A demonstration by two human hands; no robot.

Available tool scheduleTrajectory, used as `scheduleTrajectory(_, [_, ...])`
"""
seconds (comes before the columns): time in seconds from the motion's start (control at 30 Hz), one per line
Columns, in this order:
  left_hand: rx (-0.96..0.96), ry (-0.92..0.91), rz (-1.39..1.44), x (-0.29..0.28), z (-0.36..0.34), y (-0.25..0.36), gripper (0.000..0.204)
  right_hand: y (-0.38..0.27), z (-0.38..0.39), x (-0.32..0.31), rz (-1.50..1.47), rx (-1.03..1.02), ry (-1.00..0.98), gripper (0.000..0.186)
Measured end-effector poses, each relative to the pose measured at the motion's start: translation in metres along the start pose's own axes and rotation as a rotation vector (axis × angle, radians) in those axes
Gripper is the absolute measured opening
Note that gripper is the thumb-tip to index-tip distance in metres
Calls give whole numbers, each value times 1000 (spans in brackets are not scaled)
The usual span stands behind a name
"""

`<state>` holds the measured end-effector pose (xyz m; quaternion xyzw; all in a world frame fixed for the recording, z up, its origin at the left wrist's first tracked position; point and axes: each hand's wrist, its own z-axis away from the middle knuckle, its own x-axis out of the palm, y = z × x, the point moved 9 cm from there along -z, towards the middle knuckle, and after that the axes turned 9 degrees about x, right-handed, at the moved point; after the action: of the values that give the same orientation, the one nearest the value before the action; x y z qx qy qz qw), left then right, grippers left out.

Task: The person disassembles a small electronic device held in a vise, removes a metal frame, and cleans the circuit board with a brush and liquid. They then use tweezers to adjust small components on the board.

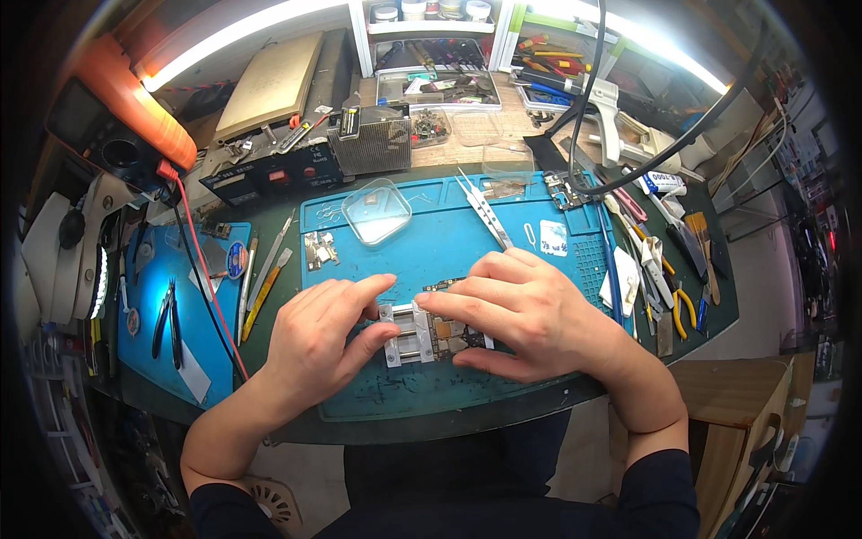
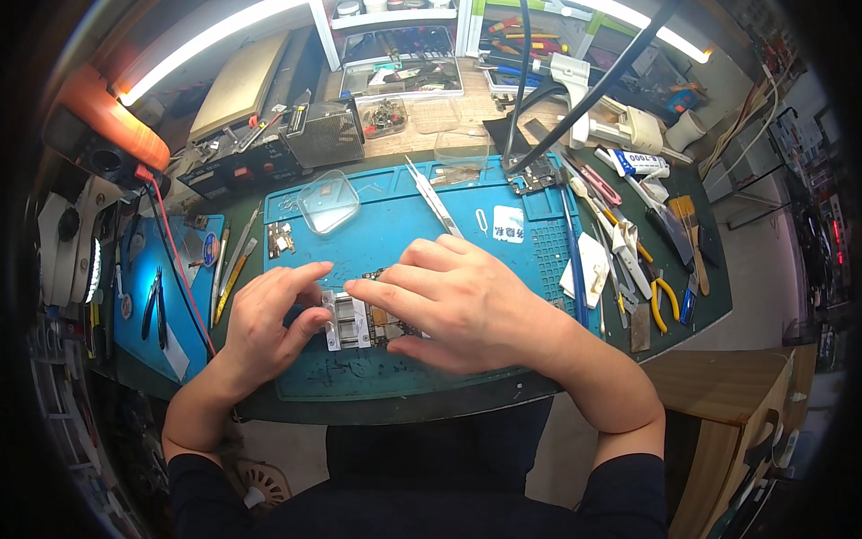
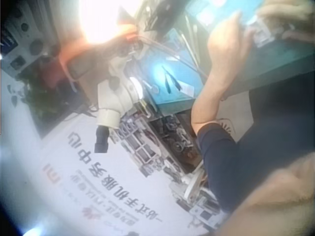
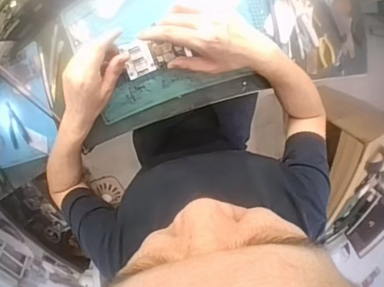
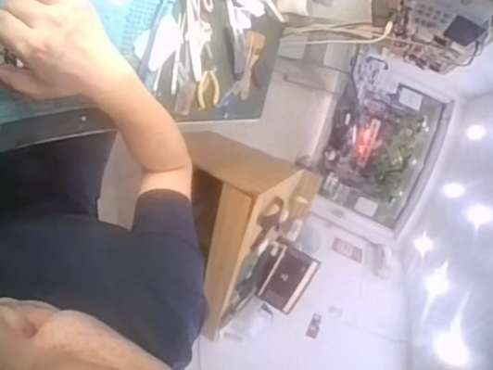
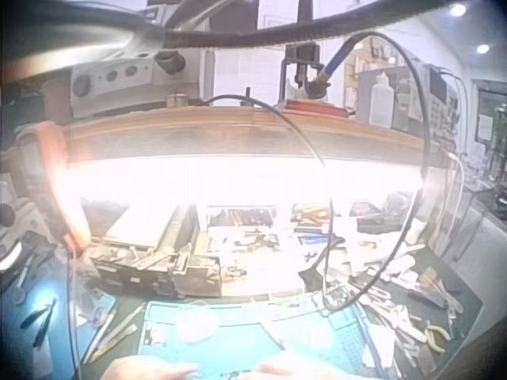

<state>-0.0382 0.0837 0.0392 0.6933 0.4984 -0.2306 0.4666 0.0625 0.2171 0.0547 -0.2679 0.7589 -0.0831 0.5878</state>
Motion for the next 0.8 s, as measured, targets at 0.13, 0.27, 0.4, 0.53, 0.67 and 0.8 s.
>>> scheduleTrajectory(0.13, [0, 2, -3, 0, 0, 0, 45, -2, 1, 0, 6, -21, 32, 70])
scheduleTrajectory(0.27, [-3, 7, -3, 0, 0, 0, 45, -6, 1, 0, 21, -48, 51, 69])
scheduleTrajectory(0.4, [-5, 5, -4, 0, 0, 0, 46, -8, 1, 0, 31, -62, 60, 68])
scheduleTrajectory(0.53, [-2, 4, -9, 1, 0, 0, 46, -8, 1, -1, 30, -64, 62, 67])
scheduleTrajectory(0.67, [-2, 0, -6, 0, 0, -1, 46, -7, 1, -9, 33, -71, 107, 65])
scheduleTrajectory(0.8, [-7, -3, 0, 0, 1, -2, 47, 4, 1, -34, 89, -61, 227, 56])
